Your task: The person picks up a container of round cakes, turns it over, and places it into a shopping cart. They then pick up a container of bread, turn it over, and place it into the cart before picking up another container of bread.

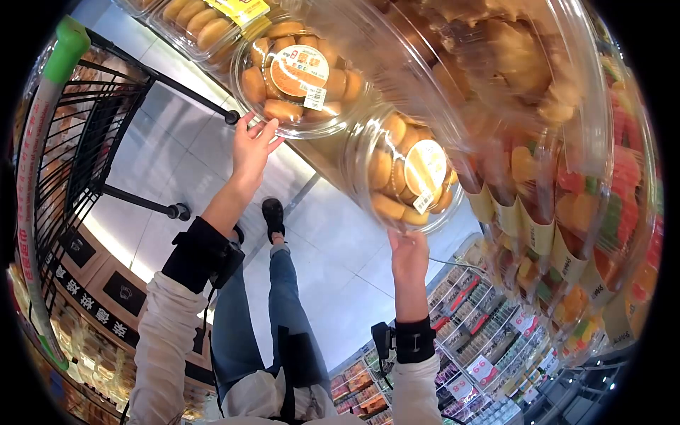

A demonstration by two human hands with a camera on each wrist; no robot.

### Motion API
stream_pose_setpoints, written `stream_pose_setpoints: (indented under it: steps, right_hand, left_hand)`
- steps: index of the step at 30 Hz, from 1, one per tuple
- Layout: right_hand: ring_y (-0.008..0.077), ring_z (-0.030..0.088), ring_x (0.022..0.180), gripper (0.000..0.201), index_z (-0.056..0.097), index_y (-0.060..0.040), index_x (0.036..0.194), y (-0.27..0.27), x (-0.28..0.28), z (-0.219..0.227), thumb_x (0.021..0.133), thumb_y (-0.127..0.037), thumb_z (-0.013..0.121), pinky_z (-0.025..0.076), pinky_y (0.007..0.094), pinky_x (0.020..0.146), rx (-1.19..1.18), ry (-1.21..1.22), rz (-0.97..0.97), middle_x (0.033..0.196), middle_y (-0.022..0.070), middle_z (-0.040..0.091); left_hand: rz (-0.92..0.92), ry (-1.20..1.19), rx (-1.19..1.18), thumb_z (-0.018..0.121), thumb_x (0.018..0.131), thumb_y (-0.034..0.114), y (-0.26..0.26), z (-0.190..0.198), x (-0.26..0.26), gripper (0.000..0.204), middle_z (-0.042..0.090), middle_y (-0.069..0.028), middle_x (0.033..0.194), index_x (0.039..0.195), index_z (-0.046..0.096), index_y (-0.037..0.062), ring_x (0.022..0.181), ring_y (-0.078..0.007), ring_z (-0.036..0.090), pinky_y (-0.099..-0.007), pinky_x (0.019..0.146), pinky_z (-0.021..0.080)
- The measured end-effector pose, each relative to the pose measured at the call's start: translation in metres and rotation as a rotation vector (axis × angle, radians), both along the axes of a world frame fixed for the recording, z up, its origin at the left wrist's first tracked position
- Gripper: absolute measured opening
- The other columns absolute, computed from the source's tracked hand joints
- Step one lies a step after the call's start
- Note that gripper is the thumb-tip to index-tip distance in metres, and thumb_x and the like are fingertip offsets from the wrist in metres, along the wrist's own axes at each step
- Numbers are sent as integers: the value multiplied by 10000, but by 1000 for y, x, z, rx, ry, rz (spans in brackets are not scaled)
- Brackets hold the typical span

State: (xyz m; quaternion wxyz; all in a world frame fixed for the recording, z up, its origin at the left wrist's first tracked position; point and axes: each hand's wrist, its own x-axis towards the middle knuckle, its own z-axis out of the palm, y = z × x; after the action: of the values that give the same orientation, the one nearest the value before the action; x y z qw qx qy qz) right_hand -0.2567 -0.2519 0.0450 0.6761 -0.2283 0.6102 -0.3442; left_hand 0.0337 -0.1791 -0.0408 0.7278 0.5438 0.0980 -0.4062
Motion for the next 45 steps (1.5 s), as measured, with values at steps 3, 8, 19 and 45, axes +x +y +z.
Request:
stream_pose_setpoints:
  steps: [3,8,19,45]
  right_hand:
    - [304,473,1020,373,382,65,1076,-14,8,-4,716,-6,447,423,425,895,7,-41,-74,1079,184,451]
    - [319,480,1000,362,376,74,1062,-12,9,-21,716,4,454,445,393,878,62,-59,-86,1078,196,445]
    - [338,450,1042,281,374,45,1009,5,10,-19,793,-115,456,397,455,913,72,-204,-91,1100,201,428]
    - [376,356,1154,386,296,35,1115,24,18,-8,832,-208,393,338,451,968,38,-257,-180,1201,263,346]
  left_hand:
    - [-8,-10,-37,585,784,76,2,0,0,561,458,-167,1086,1221,246,-18,968,-204,511,-318,800,493]
    - [-31,-29,-18,578,800,103,3,-1,1,546,459,-169,1078,1215,247,-26,970,-197,510,-319,817,481]
    - [-39,-39,-25,568,808,107,3,-2,-2,557,450,-172,1085,1227,233,-42,978,-196,502,-321,826,475]
    - [-52,-17,-48,548,816,120,13,5,11,486,446,-138,1080,1207,302,-27,965,-170,502,-307,817,482]
